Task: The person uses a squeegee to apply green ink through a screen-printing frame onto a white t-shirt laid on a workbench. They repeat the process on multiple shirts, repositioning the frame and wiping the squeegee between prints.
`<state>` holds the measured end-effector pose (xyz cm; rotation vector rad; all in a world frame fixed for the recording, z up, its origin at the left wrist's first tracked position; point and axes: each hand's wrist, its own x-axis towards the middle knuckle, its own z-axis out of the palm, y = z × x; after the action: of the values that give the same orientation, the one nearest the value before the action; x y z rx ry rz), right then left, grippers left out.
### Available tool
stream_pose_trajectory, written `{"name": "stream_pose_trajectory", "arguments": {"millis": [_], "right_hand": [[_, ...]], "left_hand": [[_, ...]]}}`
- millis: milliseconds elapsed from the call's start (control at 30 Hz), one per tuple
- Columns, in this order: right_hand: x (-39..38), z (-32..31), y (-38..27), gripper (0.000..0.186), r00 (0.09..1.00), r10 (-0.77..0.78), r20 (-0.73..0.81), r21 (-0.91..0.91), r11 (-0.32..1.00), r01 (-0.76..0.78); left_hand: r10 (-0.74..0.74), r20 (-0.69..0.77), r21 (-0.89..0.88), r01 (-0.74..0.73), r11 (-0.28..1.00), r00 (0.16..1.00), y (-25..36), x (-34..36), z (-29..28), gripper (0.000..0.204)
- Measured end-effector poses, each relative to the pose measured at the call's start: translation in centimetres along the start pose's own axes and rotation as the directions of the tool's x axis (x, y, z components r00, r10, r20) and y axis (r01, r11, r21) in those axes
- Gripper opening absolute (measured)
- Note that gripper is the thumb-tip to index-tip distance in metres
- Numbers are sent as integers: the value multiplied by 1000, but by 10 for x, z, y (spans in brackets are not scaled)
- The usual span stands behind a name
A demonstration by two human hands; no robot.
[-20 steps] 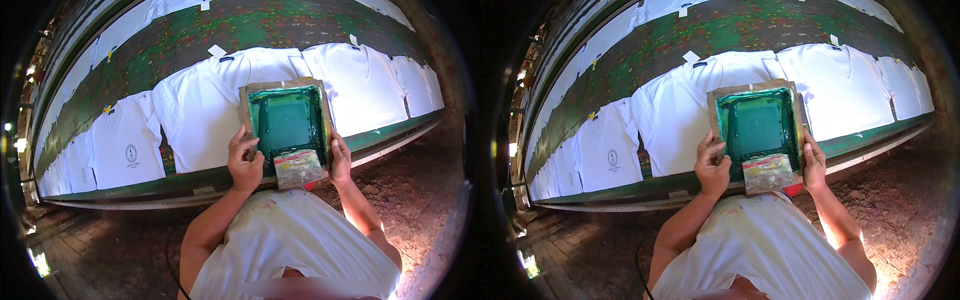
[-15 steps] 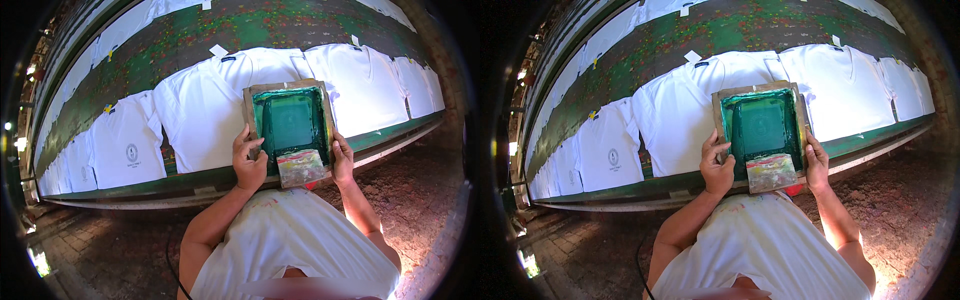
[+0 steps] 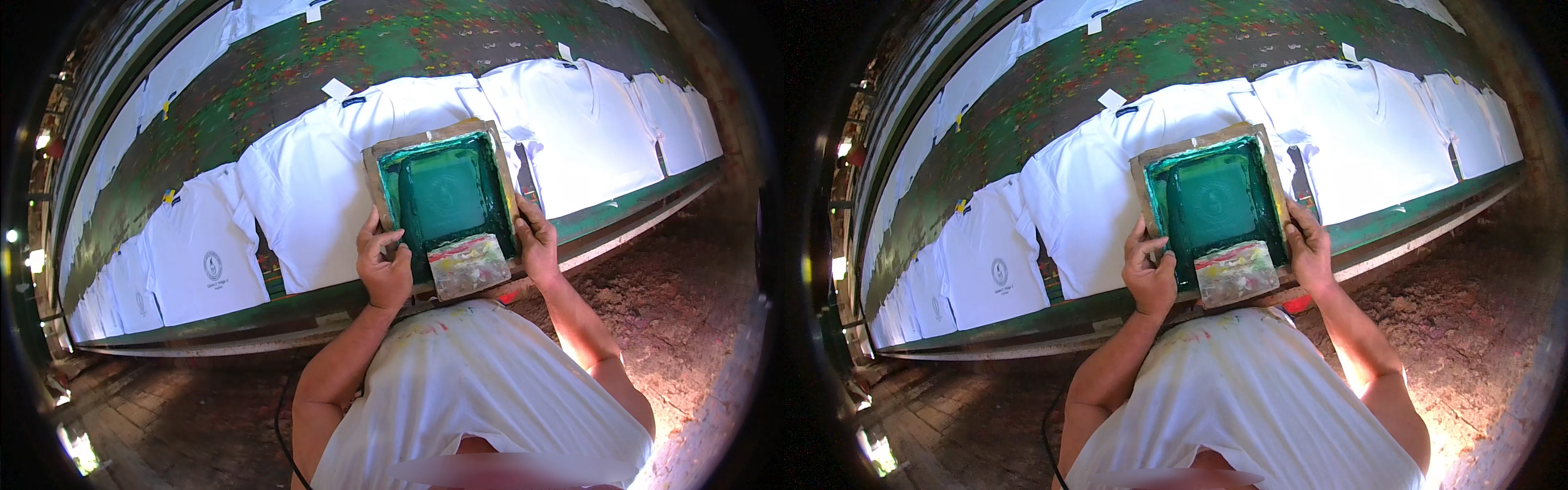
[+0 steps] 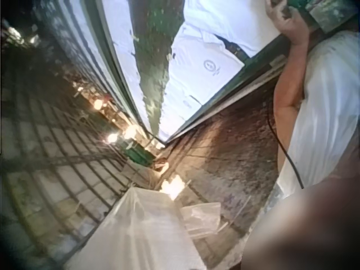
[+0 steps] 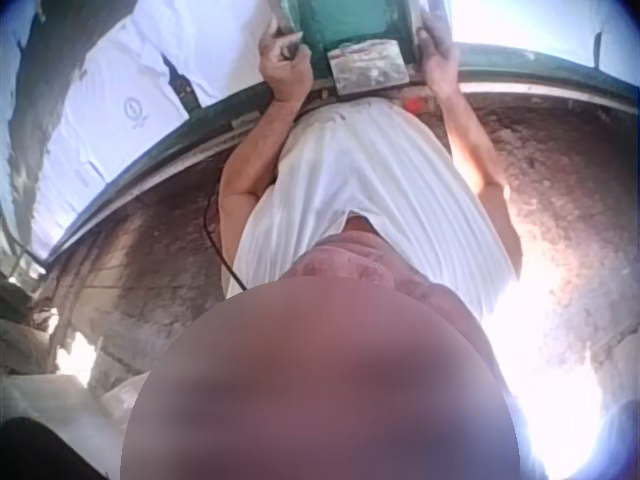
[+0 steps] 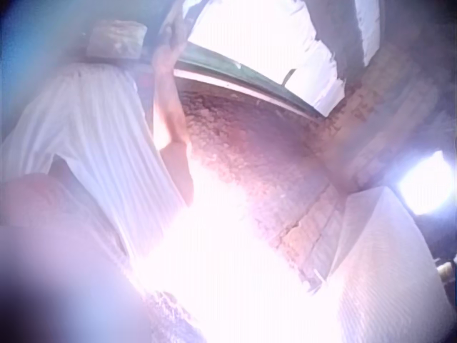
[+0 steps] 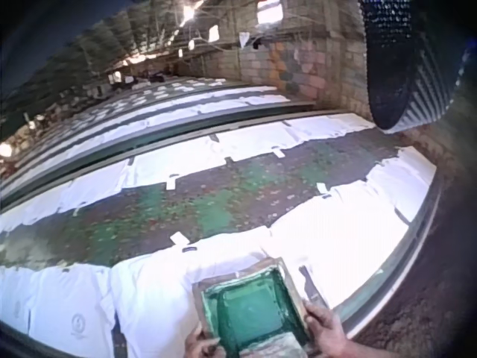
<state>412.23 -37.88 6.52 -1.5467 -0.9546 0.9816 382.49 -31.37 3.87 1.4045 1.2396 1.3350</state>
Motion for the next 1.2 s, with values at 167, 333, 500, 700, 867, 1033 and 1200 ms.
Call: {"name": "stream_pose_trajectory", "arguments": {"millis": [167,333,500,700,867,1033,1200], "right_hand": [[4,-1,2,51,999,-45,27,-61,997,47],[5,-3,4,55,993,-87,76,-84,992,93],[7,-4,7,56,987,-137,88,-171,974,150],[5,-5,7,55,985,-141,95,-193,968,158],[6,-5,4,56,981,-162,108,-196,964,181],[7,-7,6,58,980,-162,112,-215,959,183],[9,-4,7,59,986,-141,94,-218,963,159]], "left_hand": [[-39,4,-22,39,999,999,-2,0,0,27],[-19,-13,-30,19,999,1000,-6,0,0,26],[-76,-18,-86,74,994,997,-6,-2,0,25],[-106,-20,-72,104,992,994,-7,-3,-1,24],[-145,-11,-84,143,986,989,-9,-4,-4,24],[-142,-11,-105,140,984,990,-12,-5,-4,24],[-149,5,-108,149,983,989,-13,-3,-6,26]]}}
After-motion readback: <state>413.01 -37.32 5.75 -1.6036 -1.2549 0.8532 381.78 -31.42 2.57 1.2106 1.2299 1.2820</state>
